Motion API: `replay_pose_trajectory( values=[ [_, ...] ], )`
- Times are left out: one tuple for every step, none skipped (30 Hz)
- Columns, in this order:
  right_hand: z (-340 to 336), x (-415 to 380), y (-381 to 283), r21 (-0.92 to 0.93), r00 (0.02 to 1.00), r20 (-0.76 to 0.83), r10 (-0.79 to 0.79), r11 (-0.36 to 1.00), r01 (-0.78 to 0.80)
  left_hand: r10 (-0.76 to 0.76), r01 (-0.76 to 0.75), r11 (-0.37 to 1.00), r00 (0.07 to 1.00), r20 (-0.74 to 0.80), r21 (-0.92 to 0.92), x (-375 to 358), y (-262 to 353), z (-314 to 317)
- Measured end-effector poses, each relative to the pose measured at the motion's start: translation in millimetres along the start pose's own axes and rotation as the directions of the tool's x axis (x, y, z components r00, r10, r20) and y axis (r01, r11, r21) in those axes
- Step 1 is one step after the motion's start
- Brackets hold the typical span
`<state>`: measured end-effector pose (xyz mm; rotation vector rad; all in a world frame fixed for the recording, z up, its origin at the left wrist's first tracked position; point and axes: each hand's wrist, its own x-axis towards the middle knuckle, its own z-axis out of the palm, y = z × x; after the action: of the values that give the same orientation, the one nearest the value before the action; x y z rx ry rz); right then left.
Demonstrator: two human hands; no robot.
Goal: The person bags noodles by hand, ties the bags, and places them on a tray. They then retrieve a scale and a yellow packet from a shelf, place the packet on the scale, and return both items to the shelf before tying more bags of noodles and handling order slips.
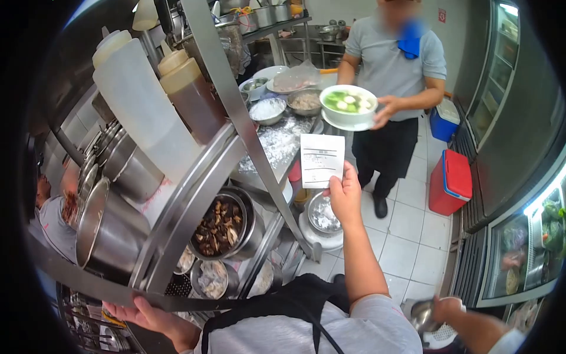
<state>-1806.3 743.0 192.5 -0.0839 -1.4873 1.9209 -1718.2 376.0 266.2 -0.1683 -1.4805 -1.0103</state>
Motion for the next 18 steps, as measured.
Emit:
replay_pose_trajectory(
  values=[
    [10.2,12.4,3.5,0.031,1.0,0.008,-0.017,0.999,0.017,0.021,-0.021,0.999,1.0,-0.008,0.041,0.4,2.1,0.2],
    [21.6,24.6,6.3,0.064,0.999,0.016,-0.031,0.997,0.03,0.042,-0.041,0.996,0.999,-0.013,0.084,0.7,4.7,2.9],
    [33.3,37.2,7.7,0.118,0.997,0.026,-0.067,0.991,0.064,-0.034,0.032,0.999,0.994,-0.104,-0.025,-1.3,7.2,9.3],
    [44.3,51.0,7.9,0.144,0.996,0.026,-0.09,0.986,0.085,-0.04,0.039,0.999,0.992,-0.12,-0.007,-0.2,5.8,10.3],
    [54.2,65.6,7.9,0.17,0.993,0.025,-0.113,0.979,0.108,-0.045,0.047,0.999,0.99,-0.135,0.01,-1.0,3.8,7.4],
    [63.4,80.4,7.8,0.197,0.99,0.024,-0.136,0.972,0.129,-0.05,0.054,0.998,0.987,-0.15,0.026,-2.6,2.3,4.1],
    [71.7,95.7,7.7,0.226,0.985,0.034,-0.169,0.961,0.157,-0.054,0.062,0.997,0.984,-0.168,0.042,-3.7,3.7,5.9],
    [79.1,111.7,6.6,0.256,0.979,0.027,-0.201,0.948,0.187,-0.021,0.035,0.997,0.982,-0.186,0.072,-5.6,5.1,10.1],
    [86.4,128.6,4.7,0.286,0.973,0.02,-0.232,0.933,0.217,-0.03,0.035,0.999,0.991,-0.132,0.033,-3.2,10.1,11.7],
    [93.0,146.2,2.8,0.317,0.964,0.01,-0.264,0.916,0.247,-0.036,0.035,0.999,0.996,-0.077,-0.006,-0.6,15.6,15.8],
    [96.5,164.7,1.1,0.344,0.959,0.015,-0.284,0.902,0.262,-0.061,0.072,0.996,0.981,-0.186,0.053,-7.8,1.7,0.2],
    [98.8,182.8,-0.9,0.364,0.955,0.011,-0.298,0.89,0.273,-0.039,0.065,0.992,0.973,-0.226,0.107,-13.2,-5.6,-7.8],
    [100.7,200.2,-3.1,0.382,0.95,0.009,-0.311,0.879,0.284,-0.031,0.075,0.983,0.967,-0.253,0.165,-17.7,-10.7,-16.8],
    [103.8,217.2,-6.5,0.402,0.946,0.01,-0.325,0.867,0.294,-0.023,0.089,0.971,0.959,-0.283,0.223,-18.0,-10.5,-15.8],
    [107.9,232.8,-12.8,0.403,0.939,-0.012,-0.342,0.858,0.318,0.039,0.045,0.967,0.948,-0.317,0.252,-18.0,-11.6,-13.3],
    [111.4,250.2,-14.1,0.406,0.934,-0.004,-0.358,0.853,0.329,0.076,0.02,0.953,0.95,-0.304,0.302,-15.0,-3.6,-2.3],
    [114.7,268.0,-15.2,0.406,0.928,0.004,-0.372,0.849,0.338,0.11,-0.001,0.936,0.951,-0.289,0.351,-8.9,6.8,10.9],
    [118.3,285.5,-17.3,0.407,0.922,0.011,-0.386,0.844,0.348,0.141,-0.023,0.917,0.952,-0.271,0.399,-5.8,15.0,21.3]
  ],
)
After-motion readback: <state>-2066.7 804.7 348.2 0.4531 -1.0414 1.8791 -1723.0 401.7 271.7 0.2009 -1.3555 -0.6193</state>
